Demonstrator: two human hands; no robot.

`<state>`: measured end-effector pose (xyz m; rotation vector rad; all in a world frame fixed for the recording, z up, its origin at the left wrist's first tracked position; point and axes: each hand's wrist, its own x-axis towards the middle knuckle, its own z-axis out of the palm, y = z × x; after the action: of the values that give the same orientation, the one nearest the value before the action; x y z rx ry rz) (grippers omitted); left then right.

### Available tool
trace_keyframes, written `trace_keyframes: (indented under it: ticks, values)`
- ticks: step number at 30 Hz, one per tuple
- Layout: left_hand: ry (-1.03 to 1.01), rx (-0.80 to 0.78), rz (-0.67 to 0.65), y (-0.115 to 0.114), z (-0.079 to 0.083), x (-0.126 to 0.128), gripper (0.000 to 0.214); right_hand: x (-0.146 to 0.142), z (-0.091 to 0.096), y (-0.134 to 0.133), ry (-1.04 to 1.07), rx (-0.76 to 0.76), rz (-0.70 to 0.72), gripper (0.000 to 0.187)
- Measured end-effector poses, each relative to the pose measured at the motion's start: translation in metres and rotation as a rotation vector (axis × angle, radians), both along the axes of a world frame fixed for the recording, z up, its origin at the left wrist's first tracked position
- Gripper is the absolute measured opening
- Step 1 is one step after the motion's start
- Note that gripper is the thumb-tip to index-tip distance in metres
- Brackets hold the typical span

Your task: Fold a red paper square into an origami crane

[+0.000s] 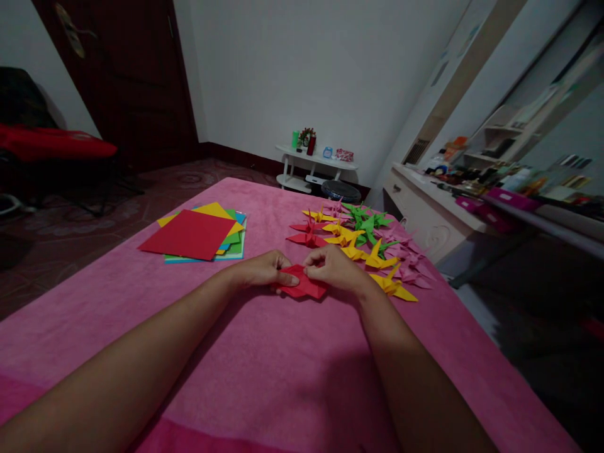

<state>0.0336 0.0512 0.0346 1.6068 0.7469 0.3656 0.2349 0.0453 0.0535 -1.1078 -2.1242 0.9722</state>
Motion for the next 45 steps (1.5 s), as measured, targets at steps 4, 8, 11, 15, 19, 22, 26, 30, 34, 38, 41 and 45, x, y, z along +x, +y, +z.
trace_keyframes:
  ticks: [4,8,11,15,19,22,26,30,34,38,41,45]
  values:
    - [0.002,-0.034,-0.011,0.002,0.0,-0.005,0.034,0.01,-0.004,0.006,0.052,-0.027,-0.034,0.017]
    - [-0.05,-0.035,0.11,0.008,-0.007,-0.007,0.038,0.02,-0.008,0.018,0.222,0.07,-0.316,0.011]
    - [-0.128,-0.017,0.425,0.015,-0.015,-0.005,0.04,0.017,-0.012,0.02,0.489,-0.042,-0.444,0.012]
    - [-0.239,0.032,0.662,0.018,-0.019,0.001,0.041,-0.005,-0.022,0.012,0.593,-0.311,-0.285,0.031]
    - [-0.221,0.157,0.595,0.011,-0.018,0.007,0.046,-0.03,-0.032,0.006,0.612,-0.351,-0.226,0.034]
    - [-0.162,0.216,0.546,0.01,-0.021,0.008,0.048,-0.036,-0.034,0.005,0.617,-0.336,-0.301,0.032]
    - [-0.15,0.234,0.514,0.013,-0.026,0.006,0.048,-0.032,-0.031,0.003,0.61,-0.299,-0.359,0.026]
    - [-0.12,0.242,0.498,0.012,-0.025,0.005,0.048,-0.027,-0.028,0.001,0.492,-0.217,-0.339,0.014]
    - [-0.083,0.231,0.502,0.01,-0.023,0.003,0.045,-0.021,-0.029,0.004,0.347,-0.082,-0.338,0.008]
    - [-0.092,0.228,0.528,0.012,-0.023,0.0,0.044,-0.008,-0.034,0.013,0.298,0.013,-0.409,0.006]
    - [-0.091,0.189,0.602,0.015,-0.023,-0.001,0.044,0.004,-0.035,0.02,0.331,0.034,-0.517,0.003]
    - [-0.104,0.177,0.698,0.018,-0.025,-0.001,0.045,0.005,-0.029,0.022,0.462,0.127,-0.648,0.012]
